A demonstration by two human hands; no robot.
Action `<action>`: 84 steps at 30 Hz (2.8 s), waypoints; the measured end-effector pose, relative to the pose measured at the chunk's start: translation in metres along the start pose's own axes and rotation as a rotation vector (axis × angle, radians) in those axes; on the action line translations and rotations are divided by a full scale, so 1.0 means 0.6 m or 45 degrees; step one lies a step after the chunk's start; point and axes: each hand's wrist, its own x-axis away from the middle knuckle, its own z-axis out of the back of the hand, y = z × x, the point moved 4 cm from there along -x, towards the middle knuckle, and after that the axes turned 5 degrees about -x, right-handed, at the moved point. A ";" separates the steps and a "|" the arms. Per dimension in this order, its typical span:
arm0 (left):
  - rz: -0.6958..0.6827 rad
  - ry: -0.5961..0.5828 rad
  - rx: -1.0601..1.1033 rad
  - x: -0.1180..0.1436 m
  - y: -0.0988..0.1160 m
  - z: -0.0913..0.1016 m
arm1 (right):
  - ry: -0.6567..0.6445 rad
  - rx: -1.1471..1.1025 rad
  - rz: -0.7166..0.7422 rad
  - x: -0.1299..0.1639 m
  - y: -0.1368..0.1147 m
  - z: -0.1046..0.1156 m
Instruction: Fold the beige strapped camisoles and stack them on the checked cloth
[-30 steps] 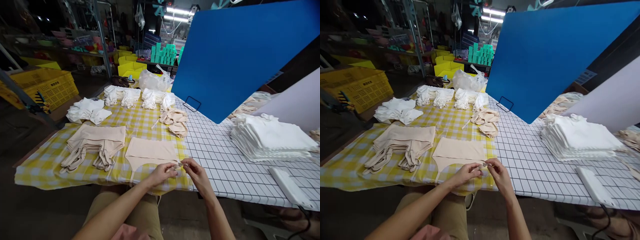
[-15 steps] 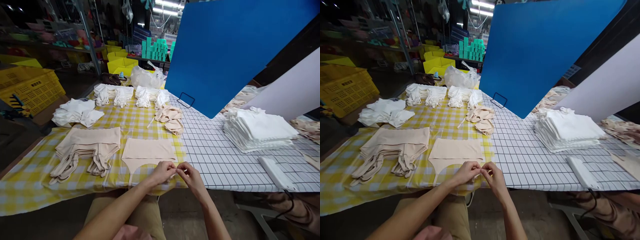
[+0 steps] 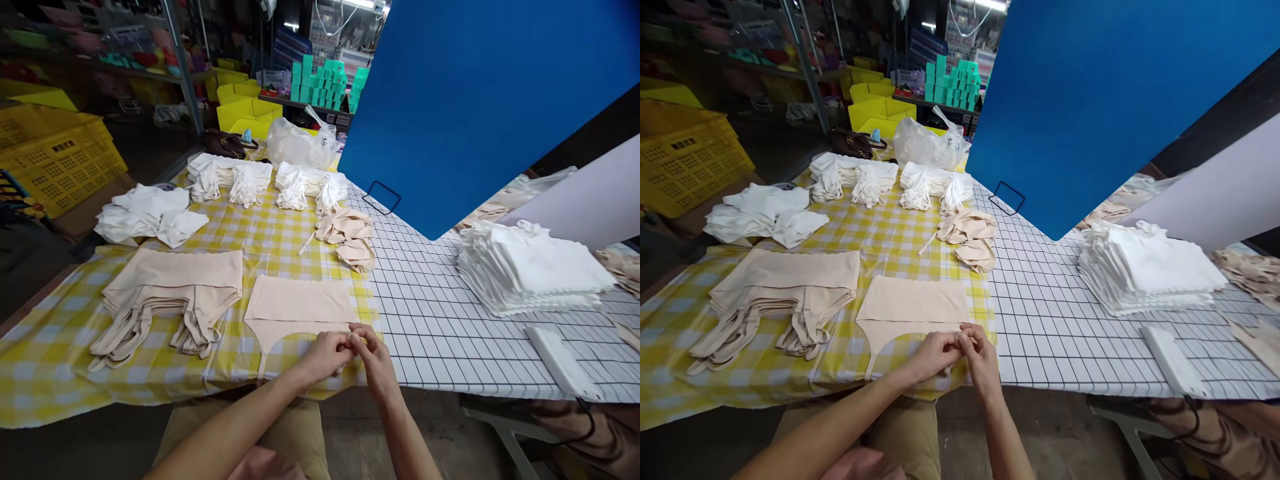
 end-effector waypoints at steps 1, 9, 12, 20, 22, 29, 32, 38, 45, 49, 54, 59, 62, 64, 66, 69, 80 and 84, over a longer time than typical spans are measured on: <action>-0.010 0.002 -0.063 0.001 0.000 -0.002 | 0.035 -0.092 -0.053 0.001 0.007 -0.001; -0.242 0.321 -0.335 0.011 0.026 0.025 | 0.186 -0.544 -0.325 0.017 0.010 0.009; -0.292 0.300 -0.324 0.017 0.050 0.034 | 0.104 -0.476 -0.308 0.025 0.003 0.009; -0.135 0.236 -0.073 0.026 0.070 0.028 | -0.124 -0.124 -0.100 0.060 -0.038 -0.003; -0.068 0.272 -0.020 0.029 0.066 0.028 | -0.172 0.039 -0.003 0.070 -0.045 -0.009; -0.253 0.264 -0.245 0.038 0.051 0.030 | 0.022 0.167 0.080 0.075 -0.030 0.003; -0.275 0.201 -0.598 0.040 0.014 0.027 | 0.067 -0.097 0.001 0.071 -0.027 0.015; -0.319 0.029 -0.976 0.049 -0.040 0.013 | 0.039 -0.440 -0.042 0.065 -0.059 0.030; -0.324 0.028 -1.008 0.047 -0.044 0.012 | 0.097 -0.581 -0.051 0.075 -0.088 0.043; -0.304 0.006 -0.998 0.047 -0.043 0.013 | 0.101 -0.662 0.015 0.079 -0.099 0.054; -0.272 -0.023 -0.965 0.048 -0.038 0.016 | 0.124 -0.707 0.152 0.076 -0.115 0.066; -0.236 -0.044 -0.927 0.047 -0.030 0.019 | 0.133 -0.800 0.090 0.071 -0.100 0.064; -0.192 -0.022 -0.886 0.042 -0.029 0.017 | 0.107 -0.908 0.027 0.066 -0.089 0.059; -0.167 0.024 -0.862 0.037 -0.029 0.014 | 0.071 -0.931 -0.015 0.055 -0.083 0.055; -0.153 0.092 -0.851 0.033 -0.030 0.010 | 0.046 -0.890 -0.027 0.036 -0.076 0.055; -0.150 0.198 -0.846 0.032 -0.030 0.004 | 0.145 -0.489 0.010 -0.003 -0.058 0.068; -0.141 0.323 -0.651 0.026 -0.038 0.001 | -0.100 0.930 0.433 0.036 0.001 0.040; -0.128 0.333 -0.590 0.023 -0.040 0.005 | -0.156 1.343 0.586 0.051 0.013 -0.002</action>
